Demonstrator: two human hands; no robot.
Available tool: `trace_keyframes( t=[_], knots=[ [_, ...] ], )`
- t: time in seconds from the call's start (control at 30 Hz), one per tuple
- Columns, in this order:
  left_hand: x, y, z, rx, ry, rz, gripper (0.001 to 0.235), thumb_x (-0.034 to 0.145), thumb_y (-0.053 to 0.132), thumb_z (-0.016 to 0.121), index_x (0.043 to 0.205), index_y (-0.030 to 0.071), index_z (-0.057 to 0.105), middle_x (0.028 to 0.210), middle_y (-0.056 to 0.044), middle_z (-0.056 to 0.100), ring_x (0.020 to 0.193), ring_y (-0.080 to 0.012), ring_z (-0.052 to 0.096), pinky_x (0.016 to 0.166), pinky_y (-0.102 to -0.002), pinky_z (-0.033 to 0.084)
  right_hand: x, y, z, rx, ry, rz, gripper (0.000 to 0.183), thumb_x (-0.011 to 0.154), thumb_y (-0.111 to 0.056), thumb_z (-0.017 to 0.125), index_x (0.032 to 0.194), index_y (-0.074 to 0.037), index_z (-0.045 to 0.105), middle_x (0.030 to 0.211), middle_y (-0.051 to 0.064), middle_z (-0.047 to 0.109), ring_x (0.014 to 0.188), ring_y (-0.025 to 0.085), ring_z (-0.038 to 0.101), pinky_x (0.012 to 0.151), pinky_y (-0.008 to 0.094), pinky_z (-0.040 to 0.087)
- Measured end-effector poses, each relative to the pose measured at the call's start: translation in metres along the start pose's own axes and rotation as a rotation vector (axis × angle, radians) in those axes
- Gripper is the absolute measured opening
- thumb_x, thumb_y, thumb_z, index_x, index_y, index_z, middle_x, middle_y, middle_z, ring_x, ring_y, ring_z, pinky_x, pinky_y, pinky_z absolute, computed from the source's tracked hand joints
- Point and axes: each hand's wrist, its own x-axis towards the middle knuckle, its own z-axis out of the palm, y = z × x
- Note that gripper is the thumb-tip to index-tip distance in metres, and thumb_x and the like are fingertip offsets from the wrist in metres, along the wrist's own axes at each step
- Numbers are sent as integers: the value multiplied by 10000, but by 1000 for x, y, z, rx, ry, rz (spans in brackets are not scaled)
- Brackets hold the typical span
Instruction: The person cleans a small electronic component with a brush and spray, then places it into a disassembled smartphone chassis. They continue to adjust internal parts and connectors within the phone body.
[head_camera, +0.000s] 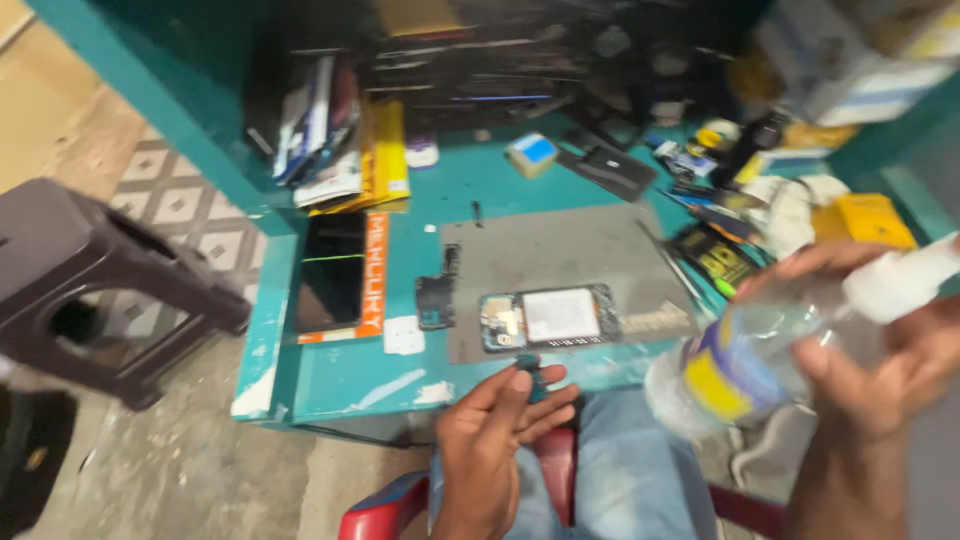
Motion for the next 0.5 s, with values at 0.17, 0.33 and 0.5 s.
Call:
trace_keyframes(
  t=[0.17, 0.33, 0.5],
  knots=[
    [-49, -22, 7, -26, -52, 71, 334, 935, 101, 640, 1202, -99, 653, 1078, -275, 774, 950, -394, 793, 814, -464, 660, -89, -40, 20, 693, -18, 104, 827, 861, -200, 829, 1567, -254, 402, 1072, 282, 633, 803, 482, 706, 737, 579, 625],
    [-93, -45, 13, 9, -28, -12, 301, 918, 50, 645, 1162, -126, 635, 1078, -291, 781, 949, -394, 800, 819, -482, 673, -147, -62, 49, 1353, -69, 250, 842, 866, -229, 778, 1583, -252, 336, 1125, 257, 587, 920, 473, 663, 714, 566, 603],
    [-116, -49, 5, -4, -65, 32, 310, 904, 11, 637, 1194, -100, 620, 1115, -262, 773, 1015, -360, 788, 883, -463, 665, -155, -94, 51, 1026, -199, 460, 846, 870, -178, 839, 1573, -193, 369, 1132, 271, 624, 969, 447, 676, 795, 545, 613]
  ],
)
